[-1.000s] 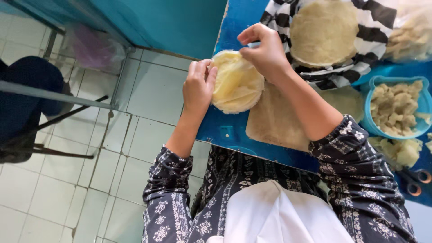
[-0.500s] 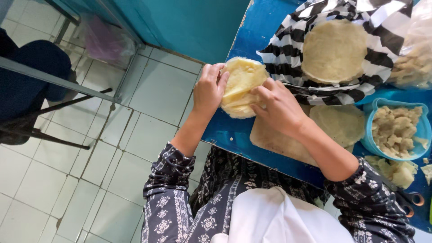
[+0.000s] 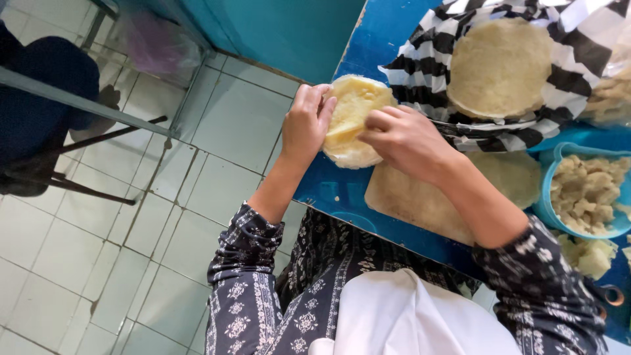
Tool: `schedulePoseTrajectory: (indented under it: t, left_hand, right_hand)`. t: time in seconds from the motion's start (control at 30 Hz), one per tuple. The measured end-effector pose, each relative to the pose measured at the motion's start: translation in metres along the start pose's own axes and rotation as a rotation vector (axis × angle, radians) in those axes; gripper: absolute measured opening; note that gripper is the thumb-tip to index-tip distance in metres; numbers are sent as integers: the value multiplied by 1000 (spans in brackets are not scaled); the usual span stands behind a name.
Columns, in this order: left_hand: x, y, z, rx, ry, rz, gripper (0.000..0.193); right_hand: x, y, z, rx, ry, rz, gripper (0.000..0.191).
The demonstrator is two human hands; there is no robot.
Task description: The person sits at a blue table and peels thin sheets off round dough discs by hand, tearing each thin layer free and placing the sheets into a checkered paper-lined basket. Trimmed dough scraps collect in a blue bowl beside the work area.
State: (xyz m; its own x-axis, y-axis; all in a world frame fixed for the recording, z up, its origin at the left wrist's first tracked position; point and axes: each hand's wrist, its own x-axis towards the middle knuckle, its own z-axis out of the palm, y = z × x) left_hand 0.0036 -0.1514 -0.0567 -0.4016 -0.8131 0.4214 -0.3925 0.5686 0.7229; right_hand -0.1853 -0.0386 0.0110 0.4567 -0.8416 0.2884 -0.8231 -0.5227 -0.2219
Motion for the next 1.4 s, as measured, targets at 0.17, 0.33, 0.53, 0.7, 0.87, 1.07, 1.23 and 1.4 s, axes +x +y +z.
schedulePoseTrajectory:
  t: [0.17,0.33,0.53,0.7,0.87,1.07,1.23,1.4]
  left_hand:
    - [2,-2,0,-21,-1,-4,20]
    - [2,-3,-1,-32,8,6,20]
    - [2,-4,0,-61,-4,-14,20]
    - [1,-5,0,-47,9,-8,20]
    - [0,-5,2,-60,15,-7,20]
    - [2,-4,1,-36,28,-2,19]
    - [5,-4,-1,-99,15,-33,19]
    - [5,-7,-1,-110,18,-27,19]
  right_hand:
    - [18,7,11,-171,-70,-97,19]
    - [25,6,4,-18,26,-23,12]
    - [28,2,0,-100,-136,-1,9]
    - [29,-1,0,-226,-68,-57,14]
    - [31,0,-1,-346,-89,-111,9]
    - [35,-6,-9,-75,47,-63,14]
    - [20,-40,-5,-292,-87,-5,13]
    - [8,-73,13,-462,-54,15,11]
